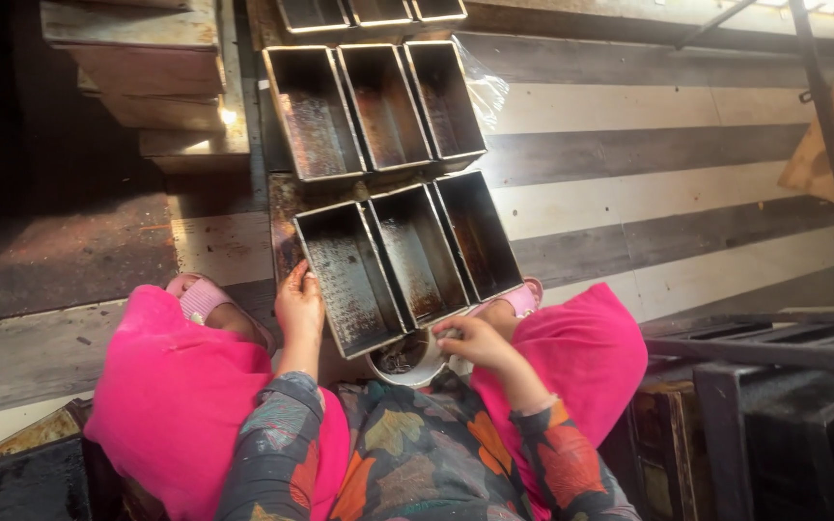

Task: Cleaning and preparing bread tins for baking by removing residues and wiping them.

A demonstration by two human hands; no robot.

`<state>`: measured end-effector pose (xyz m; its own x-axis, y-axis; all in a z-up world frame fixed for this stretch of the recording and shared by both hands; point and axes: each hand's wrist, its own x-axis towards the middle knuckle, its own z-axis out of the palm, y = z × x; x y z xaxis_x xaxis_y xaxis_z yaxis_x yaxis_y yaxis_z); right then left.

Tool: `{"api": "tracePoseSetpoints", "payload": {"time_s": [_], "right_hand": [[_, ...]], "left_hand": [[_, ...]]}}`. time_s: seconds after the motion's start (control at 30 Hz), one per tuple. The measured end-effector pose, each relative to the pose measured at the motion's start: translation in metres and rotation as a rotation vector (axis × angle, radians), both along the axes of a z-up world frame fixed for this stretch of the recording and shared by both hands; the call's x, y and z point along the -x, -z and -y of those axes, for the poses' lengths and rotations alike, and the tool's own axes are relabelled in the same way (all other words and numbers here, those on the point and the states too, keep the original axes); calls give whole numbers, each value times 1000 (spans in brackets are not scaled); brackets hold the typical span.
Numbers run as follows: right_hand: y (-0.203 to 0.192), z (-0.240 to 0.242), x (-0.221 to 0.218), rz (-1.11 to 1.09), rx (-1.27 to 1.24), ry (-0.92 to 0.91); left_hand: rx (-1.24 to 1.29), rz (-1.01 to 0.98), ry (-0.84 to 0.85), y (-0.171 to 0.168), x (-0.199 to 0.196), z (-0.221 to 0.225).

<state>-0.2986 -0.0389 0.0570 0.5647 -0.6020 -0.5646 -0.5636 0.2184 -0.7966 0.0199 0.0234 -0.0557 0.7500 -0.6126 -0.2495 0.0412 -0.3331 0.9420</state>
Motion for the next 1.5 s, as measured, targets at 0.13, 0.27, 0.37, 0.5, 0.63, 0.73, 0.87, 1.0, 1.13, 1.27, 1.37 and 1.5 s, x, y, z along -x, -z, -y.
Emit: {"api": "tracePoseSetpoints", "payload": {"time_s": [0.13, 0.27, 0.37, 0.5, 0.63, 0.73, 0.87, 1.0, 1.13, 1.27, 1.37, 1.5], "right_hand": [[-22, 20, -38, 152, -251, 208], [-27, 40, -126, 450, -430, 289], [28, 59, -186, 527, -363, 291], [70, 68, -260, 339, -180, 386], [98, 65, -273, 297, -206, 379], [109, 56, -272, 354, -168, 378], [129, 51, -269, 275, -203, 384], [119, 20, -225, 187, -207, 112], [58, -11, -187, -171, -317, -147], [57, 0, -187, -191, -530, -44], [63, 35, -220, 61, -577, 220], [100, 75, -288, 250, -521, 387]], "left_hand": [[59, -157, -34, -2, 1, 8], [128, -323, -67, 23, 6, 15], [171, -315, -44, 27, 10, 18], [90, -237, 11, -10, 1, 12], [25, -220, -1, -28, 2, 13], [46, -282, -42, -13, 7, 10], [115, -441, -103, 4, 12, 11], [204, -579, -145, 33, 15, 15], [274, -681, -187, 40, 19, 24], [291, -662, -206, 31, 18, 19], [323, -697, -220, 40, 26, 17], [346, -791, -178, 40, 16, 21]]}}
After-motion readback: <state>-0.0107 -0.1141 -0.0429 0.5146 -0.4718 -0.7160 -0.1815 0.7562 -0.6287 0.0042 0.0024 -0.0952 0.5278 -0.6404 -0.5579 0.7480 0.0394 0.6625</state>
